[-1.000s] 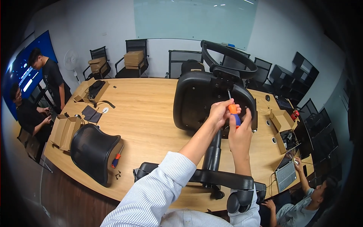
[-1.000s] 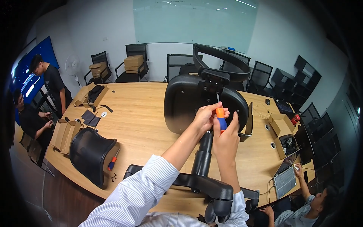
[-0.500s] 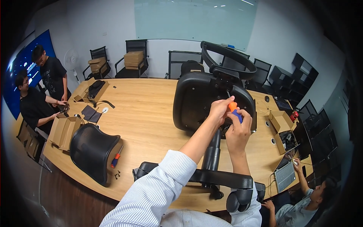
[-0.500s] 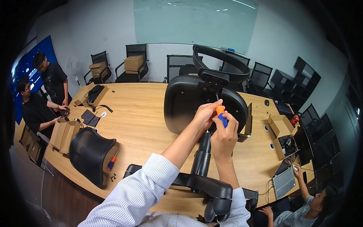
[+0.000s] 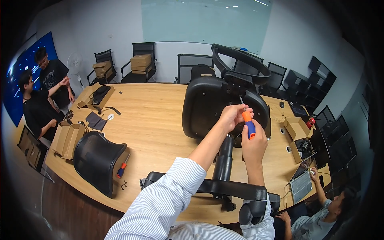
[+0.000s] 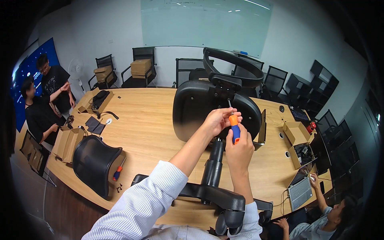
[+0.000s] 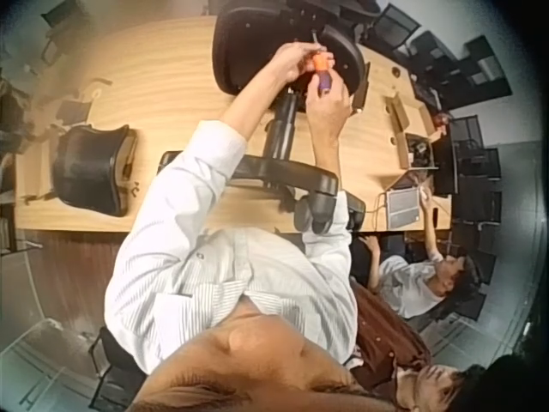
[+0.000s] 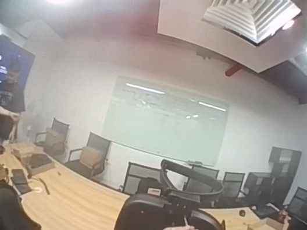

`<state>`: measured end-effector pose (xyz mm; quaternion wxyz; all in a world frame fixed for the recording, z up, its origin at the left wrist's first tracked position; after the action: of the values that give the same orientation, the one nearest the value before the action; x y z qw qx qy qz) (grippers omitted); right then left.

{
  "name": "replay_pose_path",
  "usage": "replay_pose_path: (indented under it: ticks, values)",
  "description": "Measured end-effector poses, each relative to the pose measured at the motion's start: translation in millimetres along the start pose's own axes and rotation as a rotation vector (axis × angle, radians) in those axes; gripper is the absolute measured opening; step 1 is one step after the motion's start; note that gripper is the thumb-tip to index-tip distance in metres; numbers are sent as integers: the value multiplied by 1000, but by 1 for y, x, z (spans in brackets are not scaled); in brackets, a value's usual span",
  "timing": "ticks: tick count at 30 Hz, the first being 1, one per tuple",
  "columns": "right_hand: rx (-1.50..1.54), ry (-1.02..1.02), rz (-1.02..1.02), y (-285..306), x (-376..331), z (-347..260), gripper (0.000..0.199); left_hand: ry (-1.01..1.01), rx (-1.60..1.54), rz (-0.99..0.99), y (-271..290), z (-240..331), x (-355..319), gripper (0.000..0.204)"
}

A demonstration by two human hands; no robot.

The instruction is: Disassembling and assembling parts of an office chair using a screwdriver.

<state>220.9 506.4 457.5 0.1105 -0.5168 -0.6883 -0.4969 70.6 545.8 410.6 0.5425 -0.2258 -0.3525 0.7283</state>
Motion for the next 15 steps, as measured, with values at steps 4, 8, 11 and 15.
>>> replay_pose_path:
  ticks: [4, 8, 11, 15]
  values:
    - [-25, 32, 50, 5, 0, 4, 33, -21, -111, 5, 7, 10, 18, 25]
    - [-30, 95, 61, 8, -2, 6, 34, 54, -249, 108, 15, 9, 39, 31]
    - [21, 48, 29, 5, -1, 11, 34, -17, -177, 132, 22, 9, 45, 32]
    - [-35, 131, 53, 5, -1, 5, 37, -69, -116, 125, 26, 10, 47, 27]
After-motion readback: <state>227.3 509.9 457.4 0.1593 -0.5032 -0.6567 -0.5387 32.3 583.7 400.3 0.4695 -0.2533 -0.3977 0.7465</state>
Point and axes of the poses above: each hand's wrist, its own x-axis towards the middle knuckle, its own y-axis out of the back of the hand, z = x × y, the point moved 5 cm from there along x, towards the middle knuckle, and after that the axes turned 7 degrees about -z, right-handed, at the moved point
